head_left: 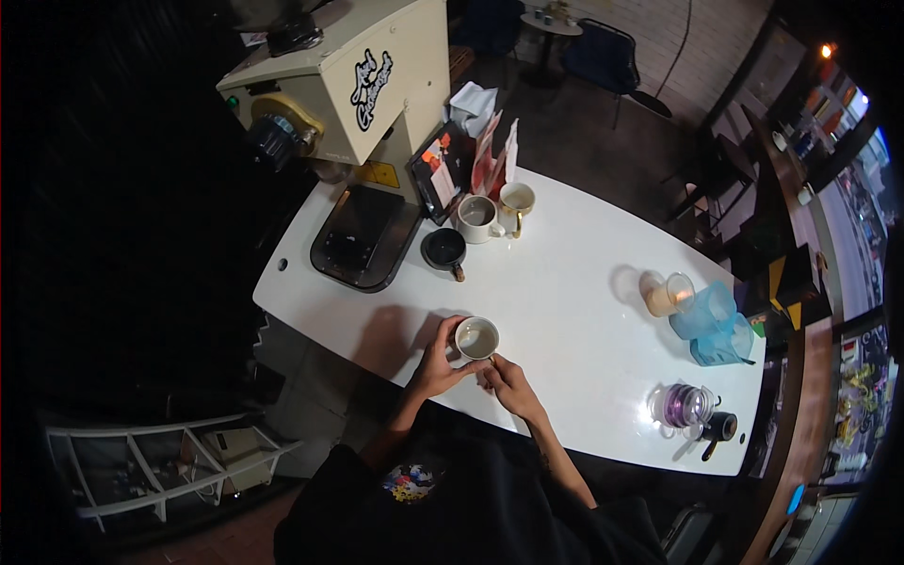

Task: The person clears used cups from a table onto a tray, carries the tray to a prep station, and then prepares a blue beverage in a small cup by adding powder from a container and stirring it.

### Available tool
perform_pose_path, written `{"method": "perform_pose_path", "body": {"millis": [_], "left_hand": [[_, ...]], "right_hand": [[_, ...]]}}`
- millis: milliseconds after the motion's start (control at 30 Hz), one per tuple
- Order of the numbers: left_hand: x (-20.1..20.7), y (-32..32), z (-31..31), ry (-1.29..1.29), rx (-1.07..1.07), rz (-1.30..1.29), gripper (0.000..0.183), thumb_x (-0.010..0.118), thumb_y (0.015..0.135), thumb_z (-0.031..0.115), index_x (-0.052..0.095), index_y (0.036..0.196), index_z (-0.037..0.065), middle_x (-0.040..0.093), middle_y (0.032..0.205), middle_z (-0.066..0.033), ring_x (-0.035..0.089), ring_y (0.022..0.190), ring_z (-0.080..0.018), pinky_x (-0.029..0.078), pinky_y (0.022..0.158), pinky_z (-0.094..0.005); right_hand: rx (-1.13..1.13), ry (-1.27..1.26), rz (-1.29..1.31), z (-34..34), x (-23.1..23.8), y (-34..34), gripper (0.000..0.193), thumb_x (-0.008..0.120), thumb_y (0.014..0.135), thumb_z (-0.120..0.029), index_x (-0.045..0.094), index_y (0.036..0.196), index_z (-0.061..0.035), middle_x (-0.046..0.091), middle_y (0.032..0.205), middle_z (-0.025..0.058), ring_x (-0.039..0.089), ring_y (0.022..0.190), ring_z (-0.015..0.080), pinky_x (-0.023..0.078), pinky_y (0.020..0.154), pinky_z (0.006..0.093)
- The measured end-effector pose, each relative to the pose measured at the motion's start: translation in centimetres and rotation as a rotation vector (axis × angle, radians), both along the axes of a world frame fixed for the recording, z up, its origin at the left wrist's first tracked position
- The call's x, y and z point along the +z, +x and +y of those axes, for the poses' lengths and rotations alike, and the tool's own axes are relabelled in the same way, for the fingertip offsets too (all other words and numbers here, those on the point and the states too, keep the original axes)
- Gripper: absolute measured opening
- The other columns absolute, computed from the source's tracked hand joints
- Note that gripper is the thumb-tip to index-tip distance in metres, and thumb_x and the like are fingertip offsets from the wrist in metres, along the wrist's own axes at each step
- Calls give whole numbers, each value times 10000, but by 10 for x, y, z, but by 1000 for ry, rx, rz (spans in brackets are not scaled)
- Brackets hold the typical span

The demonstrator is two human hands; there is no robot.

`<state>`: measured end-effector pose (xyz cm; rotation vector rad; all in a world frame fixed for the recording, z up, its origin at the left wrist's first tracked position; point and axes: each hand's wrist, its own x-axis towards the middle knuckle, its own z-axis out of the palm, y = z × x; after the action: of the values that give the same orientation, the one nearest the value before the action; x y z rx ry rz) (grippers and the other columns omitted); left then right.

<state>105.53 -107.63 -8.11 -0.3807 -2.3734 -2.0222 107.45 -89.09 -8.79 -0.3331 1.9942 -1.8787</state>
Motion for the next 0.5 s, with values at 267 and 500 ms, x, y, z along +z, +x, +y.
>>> {"method": "perform_pose_path", "body": {"millis": [267,500], "left_hand": [[12,-12,-38,-68,164,66,809,814,777,201,353,1419,31,510,1330,-171,511,1241,-281,419,1028,-395],[-10,-41,-75,-96,351,105,778,779,819,211,326,1426,30,492,1349,-179,505,1237,-296,411,1025,-402]], "right_hand": [[135,81,118,-40,-7,-46,120,489,970,-82,535,1035,8,563,838,88,560,706,161,471,643,312],[-81,-109,123,-32,-11,-102,254,534,937,-22,477,1183,0,517,1153,145,641,767,196,517,620,297]]}}
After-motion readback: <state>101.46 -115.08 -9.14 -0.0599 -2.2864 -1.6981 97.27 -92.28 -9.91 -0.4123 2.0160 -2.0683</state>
